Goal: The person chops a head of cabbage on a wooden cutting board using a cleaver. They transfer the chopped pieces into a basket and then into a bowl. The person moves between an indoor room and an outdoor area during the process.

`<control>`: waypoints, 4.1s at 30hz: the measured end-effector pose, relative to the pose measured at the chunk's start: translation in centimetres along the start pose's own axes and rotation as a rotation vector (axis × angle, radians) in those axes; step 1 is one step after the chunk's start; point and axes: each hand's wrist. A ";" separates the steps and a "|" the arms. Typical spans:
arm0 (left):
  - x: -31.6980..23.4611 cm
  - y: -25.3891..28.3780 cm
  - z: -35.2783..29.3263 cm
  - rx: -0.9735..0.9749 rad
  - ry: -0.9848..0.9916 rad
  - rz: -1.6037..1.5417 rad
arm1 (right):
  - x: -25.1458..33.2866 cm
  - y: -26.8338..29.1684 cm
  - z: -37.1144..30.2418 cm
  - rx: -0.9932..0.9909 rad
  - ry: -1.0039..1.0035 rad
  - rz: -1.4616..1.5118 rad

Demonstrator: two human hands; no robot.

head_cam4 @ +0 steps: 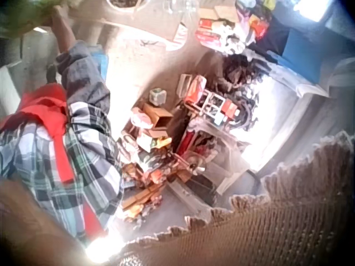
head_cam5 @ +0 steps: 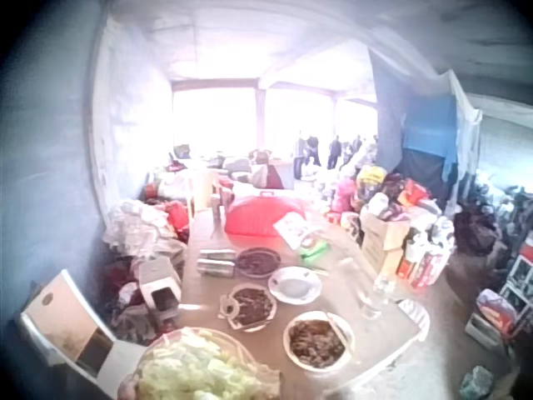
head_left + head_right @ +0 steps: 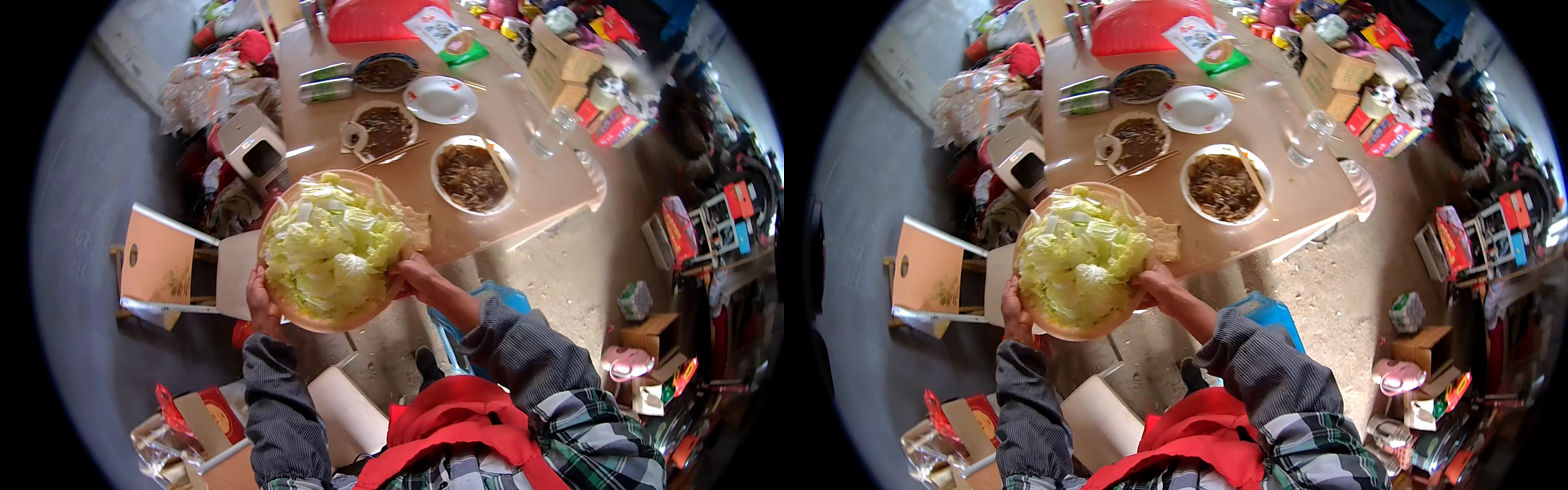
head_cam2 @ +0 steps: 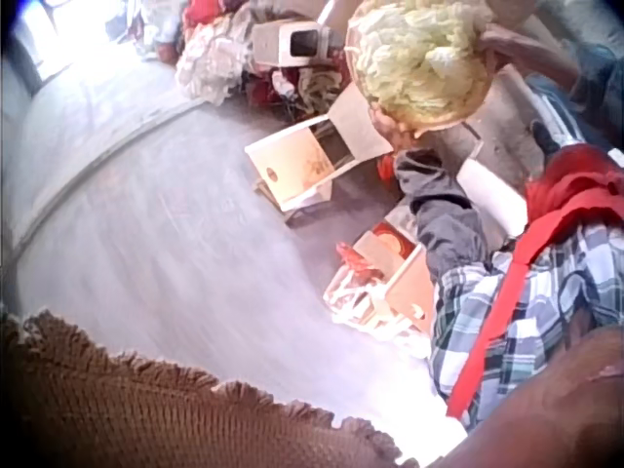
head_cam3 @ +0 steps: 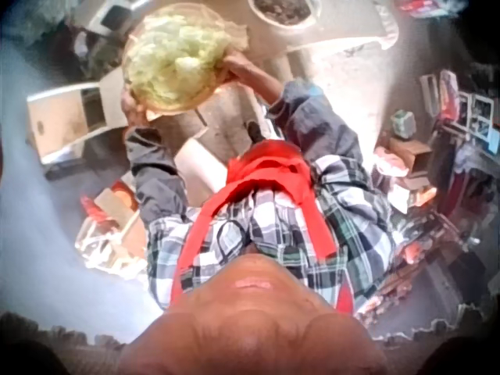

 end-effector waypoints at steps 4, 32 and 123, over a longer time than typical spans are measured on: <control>-0.9 4.8 1.0 0.091 0.086 -0.132 | 0.4 -2.1 -1.5 0.085 0.105 0.045; 35.0 -47.5 -60.2 1.657 0.259 0.941 | -39.6 23.0 -70.9 -1.262 0.460 -0.194; 89.8 -39.2 -124.4 3.088 -0.966 2.101 | -103.5 55.9 -107.3 -1.545 0.470 1.260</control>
Point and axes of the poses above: each hand's wrist, its own z-axis towards the middle knuckle, its own y-axis out of the back of the hand, x = y × z, and after that the axes turned 9 degrees about x, right-handed
